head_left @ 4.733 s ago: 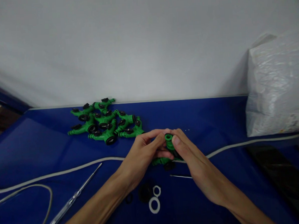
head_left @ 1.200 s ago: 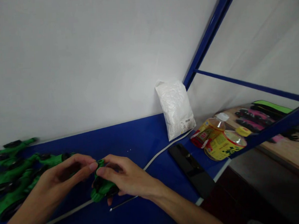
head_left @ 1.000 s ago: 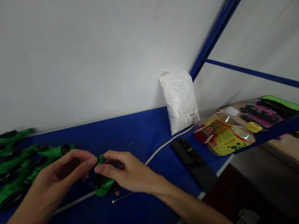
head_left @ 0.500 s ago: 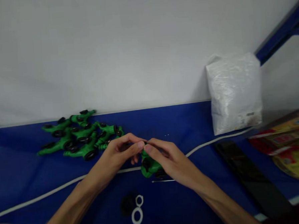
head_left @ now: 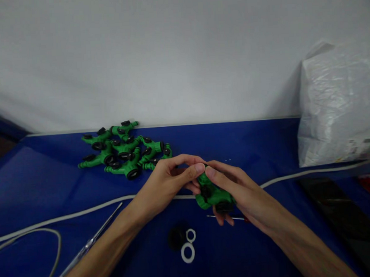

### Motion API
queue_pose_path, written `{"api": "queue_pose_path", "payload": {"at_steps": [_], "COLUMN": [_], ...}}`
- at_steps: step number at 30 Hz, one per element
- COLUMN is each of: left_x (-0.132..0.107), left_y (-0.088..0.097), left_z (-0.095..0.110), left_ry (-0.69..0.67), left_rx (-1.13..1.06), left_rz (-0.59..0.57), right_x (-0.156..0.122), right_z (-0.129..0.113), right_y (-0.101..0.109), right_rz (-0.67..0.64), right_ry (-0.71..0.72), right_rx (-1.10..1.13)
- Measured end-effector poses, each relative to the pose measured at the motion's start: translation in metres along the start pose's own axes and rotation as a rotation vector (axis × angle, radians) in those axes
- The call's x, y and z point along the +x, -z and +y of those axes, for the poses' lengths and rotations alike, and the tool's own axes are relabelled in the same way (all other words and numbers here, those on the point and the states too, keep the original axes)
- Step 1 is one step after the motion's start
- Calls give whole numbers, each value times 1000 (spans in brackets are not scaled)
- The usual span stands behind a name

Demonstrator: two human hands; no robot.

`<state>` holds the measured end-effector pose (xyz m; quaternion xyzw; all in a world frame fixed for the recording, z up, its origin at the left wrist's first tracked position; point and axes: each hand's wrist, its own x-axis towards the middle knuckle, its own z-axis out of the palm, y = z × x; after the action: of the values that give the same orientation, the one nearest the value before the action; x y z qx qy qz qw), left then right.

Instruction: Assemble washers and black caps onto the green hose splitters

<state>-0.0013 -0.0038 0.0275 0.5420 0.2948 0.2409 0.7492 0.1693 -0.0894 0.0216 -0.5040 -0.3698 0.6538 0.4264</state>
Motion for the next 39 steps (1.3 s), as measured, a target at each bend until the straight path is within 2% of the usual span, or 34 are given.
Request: {"api": "queue_pose_path", "payload": {"at_steps": [6, 9, 14, 19, 33, 39], "left_x": [-2, -3, -4, -4, -5, -6], "left_y": [1, -1, -5, -3, -3, -5], "left_z": [-3, -3, -5, -9, -10, -11], "left_ry": [-33, 3, 104, 109, 189, 217], "left_rx": [-4, -16, 9, -81, -188, -213], "left_rz": [-14, -14, -129, -186, -161, -129], "right_x": [-1, -2, -3, -2, -6, -5], "right_z": [-1, -1, 0, 0, -2, 1], "right_y": [1, 2, 4, 5, 6, 8], "right_rz": [-18, -35, -37, -41, -27, -7], "right_ry": [83, 115, 154, 163, 114, 140], "right_rx": [-43, -56, -30, -23, -35, -23]}}
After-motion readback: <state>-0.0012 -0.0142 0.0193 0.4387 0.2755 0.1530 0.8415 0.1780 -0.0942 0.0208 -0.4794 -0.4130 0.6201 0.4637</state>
